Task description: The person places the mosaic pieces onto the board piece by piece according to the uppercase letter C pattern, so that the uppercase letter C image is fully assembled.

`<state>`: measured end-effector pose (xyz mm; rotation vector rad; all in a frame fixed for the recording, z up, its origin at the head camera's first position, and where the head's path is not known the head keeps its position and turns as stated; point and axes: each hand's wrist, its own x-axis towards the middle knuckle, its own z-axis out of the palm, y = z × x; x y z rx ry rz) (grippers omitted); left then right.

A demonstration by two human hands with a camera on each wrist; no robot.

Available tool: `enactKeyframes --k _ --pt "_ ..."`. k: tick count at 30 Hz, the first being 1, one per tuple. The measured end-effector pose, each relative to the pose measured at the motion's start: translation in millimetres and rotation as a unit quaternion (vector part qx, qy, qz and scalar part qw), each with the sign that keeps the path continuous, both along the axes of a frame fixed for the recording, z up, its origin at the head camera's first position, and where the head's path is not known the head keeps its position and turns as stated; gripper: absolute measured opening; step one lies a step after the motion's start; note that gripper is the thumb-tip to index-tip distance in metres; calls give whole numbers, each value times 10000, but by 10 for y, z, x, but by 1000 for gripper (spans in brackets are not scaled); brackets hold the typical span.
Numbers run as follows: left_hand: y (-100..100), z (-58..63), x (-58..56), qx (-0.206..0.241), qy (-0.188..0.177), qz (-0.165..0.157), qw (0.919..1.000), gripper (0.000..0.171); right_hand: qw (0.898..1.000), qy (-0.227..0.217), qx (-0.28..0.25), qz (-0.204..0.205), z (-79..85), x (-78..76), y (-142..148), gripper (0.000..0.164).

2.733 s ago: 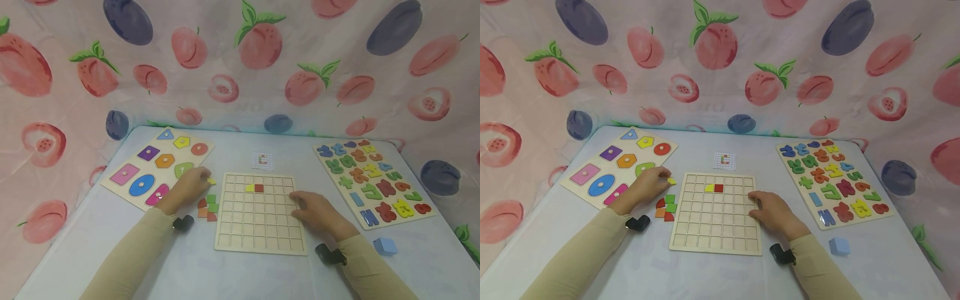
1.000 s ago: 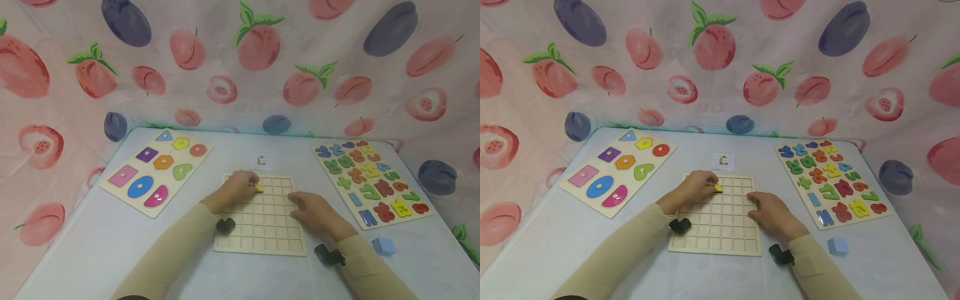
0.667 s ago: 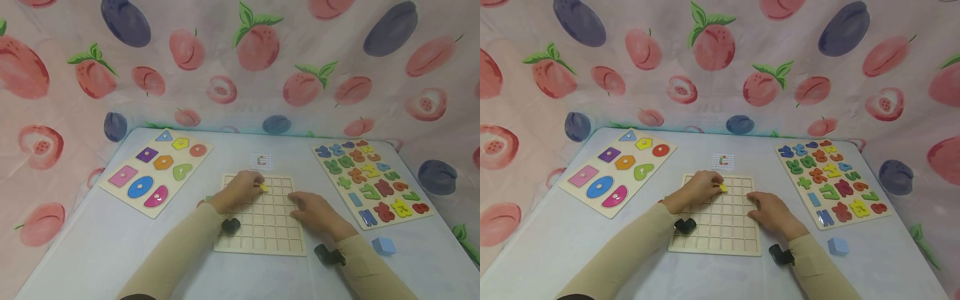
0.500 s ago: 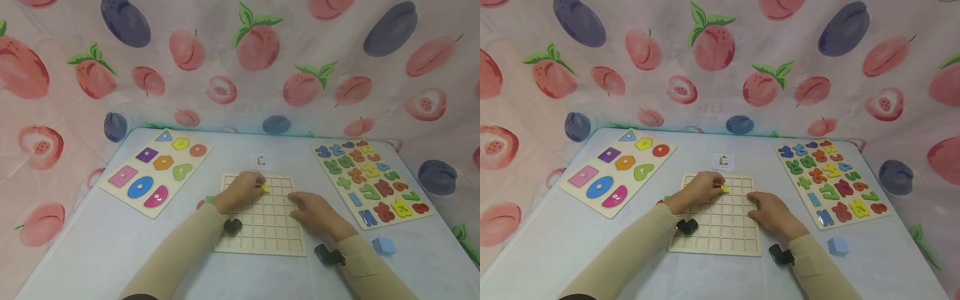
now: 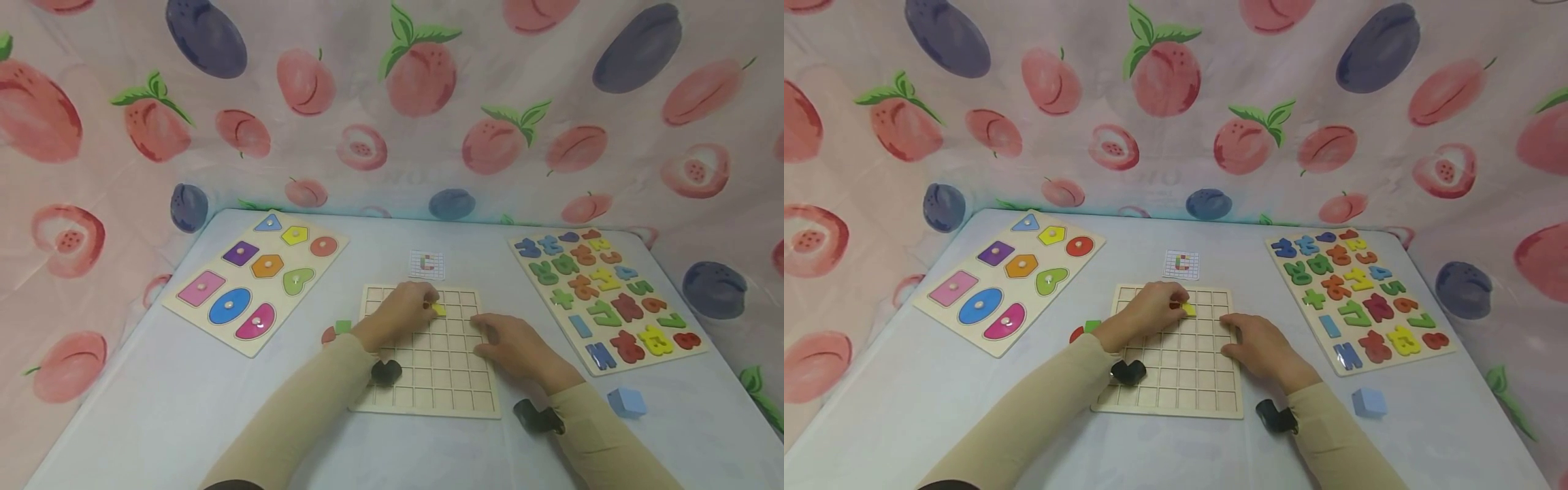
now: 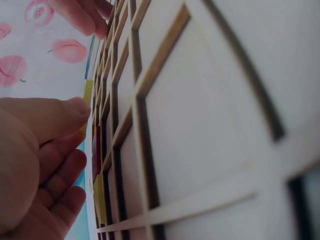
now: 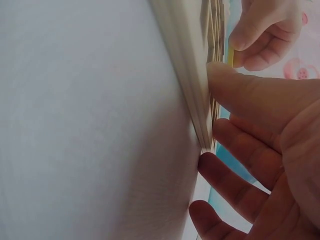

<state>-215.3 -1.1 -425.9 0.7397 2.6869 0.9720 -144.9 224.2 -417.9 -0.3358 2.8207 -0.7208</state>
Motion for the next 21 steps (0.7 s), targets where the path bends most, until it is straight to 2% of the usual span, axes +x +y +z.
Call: enactKeyframes --k 7,21 --pt "9 -10 -6 -122 65 32 9999 27 10000 9 9 11 11 6 -5 52" --pt "20 -38 -21 -166 -41 24 9999 28 10000 21 55 29 14 4 -4 52"
